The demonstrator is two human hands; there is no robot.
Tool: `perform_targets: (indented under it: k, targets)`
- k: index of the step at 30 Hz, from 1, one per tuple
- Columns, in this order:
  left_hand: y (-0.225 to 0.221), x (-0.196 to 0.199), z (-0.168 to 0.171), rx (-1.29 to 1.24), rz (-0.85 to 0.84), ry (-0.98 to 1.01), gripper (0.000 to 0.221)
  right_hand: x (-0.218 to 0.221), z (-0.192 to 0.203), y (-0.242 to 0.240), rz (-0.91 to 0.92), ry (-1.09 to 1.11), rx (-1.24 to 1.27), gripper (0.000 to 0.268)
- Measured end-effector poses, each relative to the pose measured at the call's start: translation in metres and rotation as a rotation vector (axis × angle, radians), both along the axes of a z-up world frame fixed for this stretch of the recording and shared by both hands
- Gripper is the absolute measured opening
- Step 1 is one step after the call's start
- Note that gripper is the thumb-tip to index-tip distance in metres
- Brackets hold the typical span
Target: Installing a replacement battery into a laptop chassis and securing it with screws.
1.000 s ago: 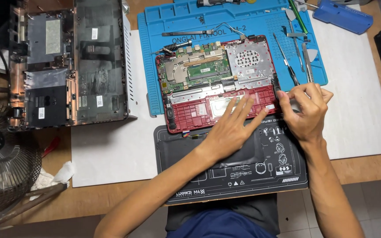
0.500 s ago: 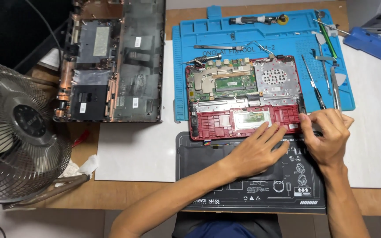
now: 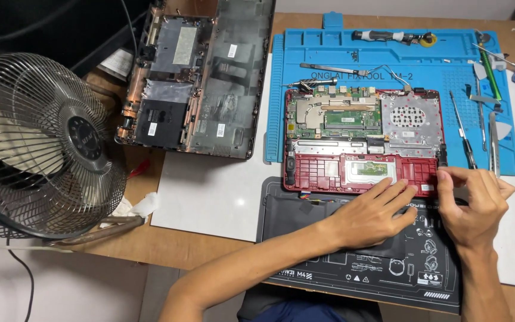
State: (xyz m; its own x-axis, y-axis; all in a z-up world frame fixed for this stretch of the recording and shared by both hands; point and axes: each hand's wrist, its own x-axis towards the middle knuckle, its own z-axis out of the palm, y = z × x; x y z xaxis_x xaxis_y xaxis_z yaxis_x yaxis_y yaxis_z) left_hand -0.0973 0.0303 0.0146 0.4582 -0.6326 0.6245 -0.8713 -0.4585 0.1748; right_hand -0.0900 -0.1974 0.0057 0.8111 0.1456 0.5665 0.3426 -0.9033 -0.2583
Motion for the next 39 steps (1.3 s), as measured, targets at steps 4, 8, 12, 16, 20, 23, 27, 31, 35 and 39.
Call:
perform_targets:
  k: [4,8,12,16,20,23,27,31,35,39]
  targets:
    - [0.002,0.000,0.003,-0.026,-0.004,-0.004,0.009,0.001,0.004,0.004,0.040,-0.007,-0.004,0.012]
    - [0.003,-0.001,0.005,-0.064,-0.027,-0.001,0.008,0.000,0.002,0.004,0.052,-0.054,-0.008,0.014]
    - [0.007,0.002,0.004,-0.078,-0.012,-0.015,0.011,0.001,0.000,0.005,0.096,-0.108,0.013,0.014]
    - [0.019,0.003,0.014,-0.077,0.008,-0.017,0.015,-0.002,0.010,0.020,0.235,-0.140,0.019,0.007]
    - [0.045,-0.002,0.028,-0.049,-0.006,-0.003,0.008,-0.005,0.028,0.063,0.474,-0.074,0.026,0.021]
    - [0.079,-0.012,0.035,-0.001,0.029,0.078,0.010,0.000,0.026,0.097,0.606,0.022,0.063,0.028]
    - [0.124,-0.032,0.028,-0.134,0.206,0.100,0.005,-0.003,0.045,0.165,0.744,0.107,0.269,0.023]
    - [0.164,-0.060,0.030,-0.281,0.414,0.202,0.022,-0.016,0.072,0.223,0.886,0.286,0.258,0.037]
    - [0.200,-0.088,0.021,-0.363,0.608,0.274,0.023,-0.021,0.073,0.267,1.017,0.339,0.191,0.045]
    - [0.216,-0.107,0.011,-0.396,0.790,0.330,0.035,-0.024,0.074,0.294,1.085,0.401,0.109,0.043]
